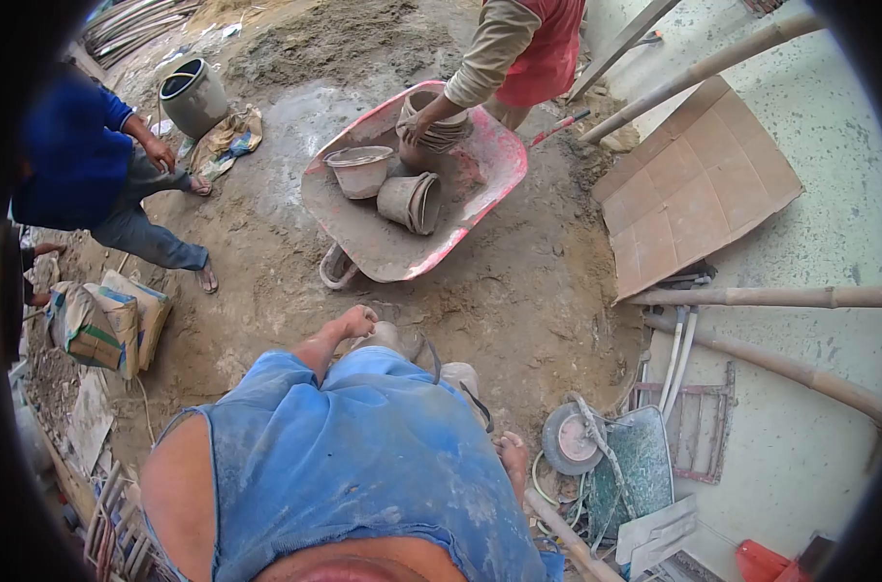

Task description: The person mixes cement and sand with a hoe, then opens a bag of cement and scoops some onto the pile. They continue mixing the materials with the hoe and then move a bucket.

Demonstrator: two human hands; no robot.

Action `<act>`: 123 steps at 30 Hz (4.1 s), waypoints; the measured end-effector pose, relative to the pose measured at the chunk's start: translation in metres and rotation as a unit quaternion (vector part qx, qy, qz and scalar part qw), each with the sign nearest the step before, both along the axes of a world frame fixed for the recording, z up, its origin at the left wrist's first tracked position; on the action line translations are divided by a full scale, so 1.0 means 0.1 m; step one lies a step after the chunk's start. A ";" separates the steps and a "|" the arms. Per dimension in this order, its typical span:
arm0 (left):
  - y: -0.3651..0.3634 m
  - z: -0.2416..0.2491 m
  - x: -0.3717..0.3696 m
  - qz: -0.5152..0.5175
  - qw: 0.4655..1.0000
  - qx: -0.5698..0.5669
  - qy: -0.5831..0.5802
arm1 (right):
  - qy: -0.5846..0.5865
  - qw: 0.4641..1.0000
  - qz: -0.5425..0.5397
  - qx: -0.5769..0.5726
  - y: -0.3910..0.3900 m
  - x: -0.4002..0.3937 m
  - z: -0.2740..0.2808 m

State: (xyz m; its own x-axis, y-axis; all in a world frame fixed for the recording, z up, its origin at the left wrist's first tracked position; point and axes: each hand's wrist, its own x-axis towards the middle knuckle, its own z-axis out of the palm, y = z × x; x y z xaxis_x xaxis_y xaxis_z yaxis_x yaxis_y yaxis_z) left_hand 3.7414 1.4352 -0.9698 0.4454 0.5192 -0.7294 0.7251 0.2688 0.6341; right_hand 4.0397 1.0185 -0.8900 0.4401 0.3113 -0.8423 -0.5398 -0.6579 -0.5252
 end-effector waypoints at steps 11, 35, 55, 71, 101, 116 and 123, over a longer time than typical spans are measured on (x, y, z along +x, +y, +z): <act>0.12 0.11 0.09 -0.001 1.000 -0.013 0.013 | -0.091 0.991 0.073 -0.065 0.27 0.07 0.12; -0.34 0.59 0.60 0.192 0.979 0.060 0.043 | -0.032 0.968 0.249 0.021 2.16 2.46 -0.60; -1.85 0.32 0.32 0.356 0.924 -0.032 0.134 | 0.059 0.883 0.466 0.019 2.95 2.35 -1.62; -2.51 0.85 0.45 0.411 0.876 -0.118 0.225 | 0.047 0.857 0.511 0.038 3.18 2.55 -2.18; -2.40 0.79 0.74 0.352 0.897 0.030 0.265 | -0.041 0.788 0.615 -0.001 3.23 1.89 -1.09; -2.63 -0.03 0.51 0.538 0.827 0.100 0.130 | -0.064 0.772 0.633 0.009 3.52 1.89 -0.95; -2.58 0.04 0.54 0.501 0.841 0.114 0.168 | -0.058 0.774 0.629 -0.031 3.33 1.90 -0.85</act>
State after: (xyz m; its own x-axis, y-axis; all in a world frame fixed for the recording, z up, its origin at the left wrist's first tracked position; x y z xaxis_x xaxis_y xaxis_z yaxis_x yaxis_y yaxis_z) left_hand 3.7954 1.1774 -0.9656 -0.5111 0.6547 -0.5569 0.3552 0.7509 0.5568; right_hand 4.2299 1.3514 -0.9747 -0.1049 0.5164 -0.8499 0.5982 -0.6500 -0.4688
